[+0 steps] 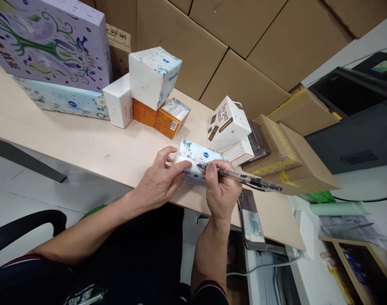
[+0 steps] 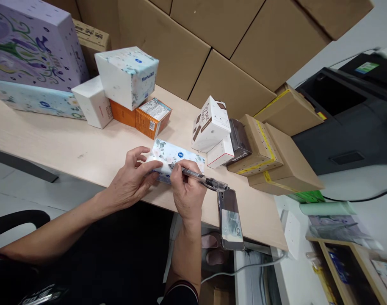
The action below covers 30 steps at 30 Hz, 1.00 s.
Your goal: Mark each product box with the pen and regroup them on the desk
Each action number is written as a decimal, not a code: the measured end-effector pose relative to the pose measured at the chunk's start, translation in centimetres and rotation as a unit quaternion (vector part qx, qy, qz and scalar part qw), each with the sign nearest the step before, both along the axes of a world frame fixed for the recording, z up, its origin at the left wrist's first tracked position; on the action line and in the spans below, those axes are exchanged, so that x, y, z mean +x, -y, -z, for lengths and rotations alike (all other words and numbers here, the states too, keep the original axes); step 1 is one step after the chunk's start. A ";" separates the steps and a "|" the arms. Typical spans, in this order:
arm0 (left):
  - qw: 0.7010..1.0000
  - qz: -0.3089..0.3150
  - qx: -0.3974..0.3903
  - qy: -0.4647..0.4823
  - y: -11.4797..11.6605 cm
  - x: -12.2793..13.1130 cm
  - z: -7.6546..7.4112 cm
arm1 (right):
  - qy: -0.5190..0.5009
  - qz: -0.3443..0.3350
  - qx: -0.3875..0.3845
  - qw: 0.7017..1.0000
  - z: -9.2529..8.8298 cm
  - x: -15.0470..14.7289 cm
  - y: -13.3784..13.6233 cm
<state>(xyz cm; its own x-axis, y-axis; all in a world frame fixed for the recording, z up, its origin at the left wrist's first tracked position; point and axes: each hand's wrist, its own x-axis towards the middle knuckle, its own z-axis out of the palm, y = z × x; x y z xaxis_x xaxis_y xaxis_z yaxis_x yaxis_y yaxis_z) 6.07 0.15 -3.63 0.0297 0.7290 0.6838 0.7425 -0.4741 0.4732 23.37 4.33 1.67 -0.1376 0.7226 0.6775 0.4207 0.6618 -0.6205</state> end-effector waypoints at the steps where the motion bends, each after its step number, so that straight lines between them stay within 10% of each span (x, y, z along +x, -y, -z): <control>1: 1.000 0.000 -0.001 0.002 0.0 0.0 0.0 | 0.003 -0.001 -0.001 1.000 0.0 0.0 0.0; 30: 1.000 0.006 0.007 0.003 -0.1 0.0 0.2 | 0.009 -0.012 -0.015 1.000 -0.2 0.1 -0.2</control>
<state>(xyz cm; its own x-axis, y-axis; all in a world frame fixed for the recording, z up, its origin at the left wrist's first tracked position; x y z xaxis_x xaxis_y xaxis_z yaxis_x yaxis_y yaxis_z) 6.05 0.29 -3.79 0.0343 0.7195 0.6937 0.7338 -0.4893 0.4712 23.52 4.49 1.87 -0.1670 0.7388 0.6530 0.4159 0.6532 -0.6327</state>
